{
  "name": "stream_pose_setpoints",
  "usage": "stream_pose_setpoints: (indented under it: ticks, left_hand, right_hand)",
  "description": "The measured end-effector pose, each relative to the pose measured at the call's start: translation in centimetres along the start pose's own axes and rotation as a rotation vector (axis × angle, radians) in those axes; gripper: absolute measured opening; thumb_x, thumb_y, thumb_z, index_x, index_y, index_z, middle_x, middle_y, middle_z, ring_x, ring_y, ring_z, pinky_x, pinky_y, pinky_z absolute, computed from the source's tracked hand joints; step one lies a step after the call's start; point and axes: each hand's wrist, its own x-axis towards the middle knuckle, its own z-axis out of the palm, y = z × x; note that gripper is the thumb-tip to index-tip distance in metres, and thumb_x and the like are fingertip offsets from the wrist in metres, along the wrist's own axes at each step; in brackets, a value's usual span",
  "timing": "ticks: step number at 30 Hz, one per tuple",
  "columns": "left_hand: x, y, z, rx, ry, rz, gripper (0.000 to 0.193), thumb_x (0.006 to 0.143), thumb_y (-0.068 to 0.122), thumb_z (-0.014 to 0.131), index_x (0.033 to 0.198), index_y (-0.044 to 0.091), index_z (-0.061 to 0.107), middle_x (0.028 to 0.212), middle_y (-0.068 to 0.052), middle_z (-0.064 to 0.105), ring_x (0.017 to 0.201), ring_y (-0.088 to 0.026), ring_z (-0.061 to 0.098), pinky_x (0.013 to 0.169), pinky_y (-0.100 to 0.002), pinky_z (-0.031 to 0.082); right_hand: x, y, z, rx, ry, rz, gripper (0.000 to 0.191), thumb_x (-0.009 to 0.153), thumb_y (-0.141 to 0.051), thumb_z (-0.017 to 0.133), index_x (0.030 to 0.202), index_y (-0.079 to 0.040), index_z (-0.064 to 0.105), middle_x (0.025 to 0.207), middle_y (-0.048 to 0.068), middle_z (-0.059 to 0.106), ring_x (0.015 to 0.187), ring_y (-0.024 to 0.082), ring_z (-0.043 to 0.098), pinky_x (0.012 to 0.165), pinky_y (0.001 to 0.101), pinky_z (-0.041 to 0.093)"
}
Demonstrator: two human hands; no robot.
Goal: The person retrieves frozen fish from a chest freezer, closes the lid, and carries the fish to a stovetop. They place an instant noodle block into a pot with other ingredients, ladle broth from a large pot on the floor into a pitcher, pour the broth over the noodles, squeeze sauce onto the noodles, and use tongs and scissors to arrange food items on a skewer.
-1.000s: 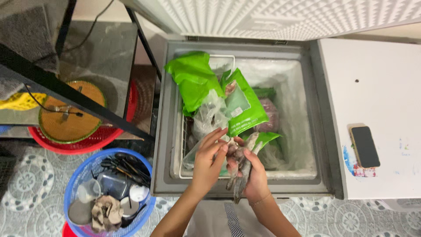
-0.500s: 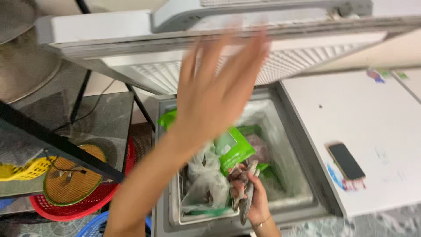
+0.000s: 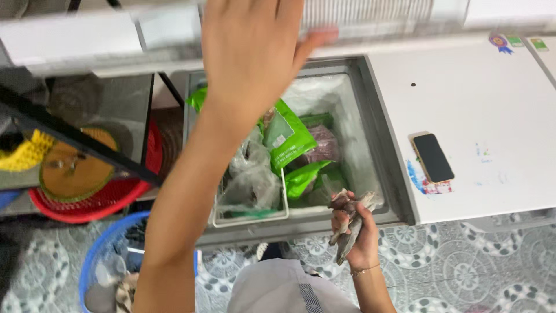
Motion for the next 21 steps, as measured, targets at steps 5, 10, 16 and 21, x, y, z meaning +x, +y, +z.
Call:
stream_pose_setpoints:
  ticks: [5,10,16,21]
  left_hand:
    - [-10.3,8.8,-6.5,-0.151,-0.388,-0.138,0.065,0.085,0.07,0.075,0.093,0.006,0.065,0.079,-0.007,0.061,0.066,-0.026,0.059,0.063,-0.039,0.047]
    - [-23.2,18.3,-9.2,-0.255,-0.594,-0.322,0.062,0.079,0.068,0.074,0.082,0.007,0.066,0.079,-0.009,0.07,0.061,-0.023,0.064,0.056,-0.036,0.051]
    - [-36.6,26.8,-7.3,-0.25,-0.908,-0.501,0.051,0.075,0.06,0.076,0.086,0.011,0.07,0.077,-0.006,0.071,0.078,-0.027,0.069,0.077,-0.043,0.054]
    - [-43.2,28.7,-5.4,-0.275,-0.931,-0.5,0.049,0.078,0.058,0.076,0.09,0.01,0.071,0.079,-0.006,0.07,0.08,-0.026,0.069,0.077,-0.042,0.053]
  right_hand:
    - [-5.7,-3.8,-4.4,0.014,-0.044,0.092,0.03,0.102,-0.022,0.061,0.127,-0.006,0.057,0.125,0.016,0.059,0.071,0.013,0.051,0.056,0.024,0.041]
    - [-12.0,-7.1,-9.6,0.13,0.029,0.112,0.03,0.104,-0.02,0.06,0.13,-0.006,0.055,0.119,0.013,0.057,0.077,0.013,0.052,0.057,0.0218,0.041]
    - [-15.0,-8.3,-12.3,-0.155,0.191,0.103,0.039,0.096,-0.024,0.062,0.127,-0.003,0.054,0.119,0.022,0.063,0.065,0.011,0.05,0.051,0.0212,0.039]
    - [-14.7,-7.4,-12.0,-0.222,0.163,0.143,0.043,0.096,-0.026,0.062,0.13,0.0,0.054,0.116,0.02,0.063,0.064,0.012,0.05,0.053,0.0241,0.039]
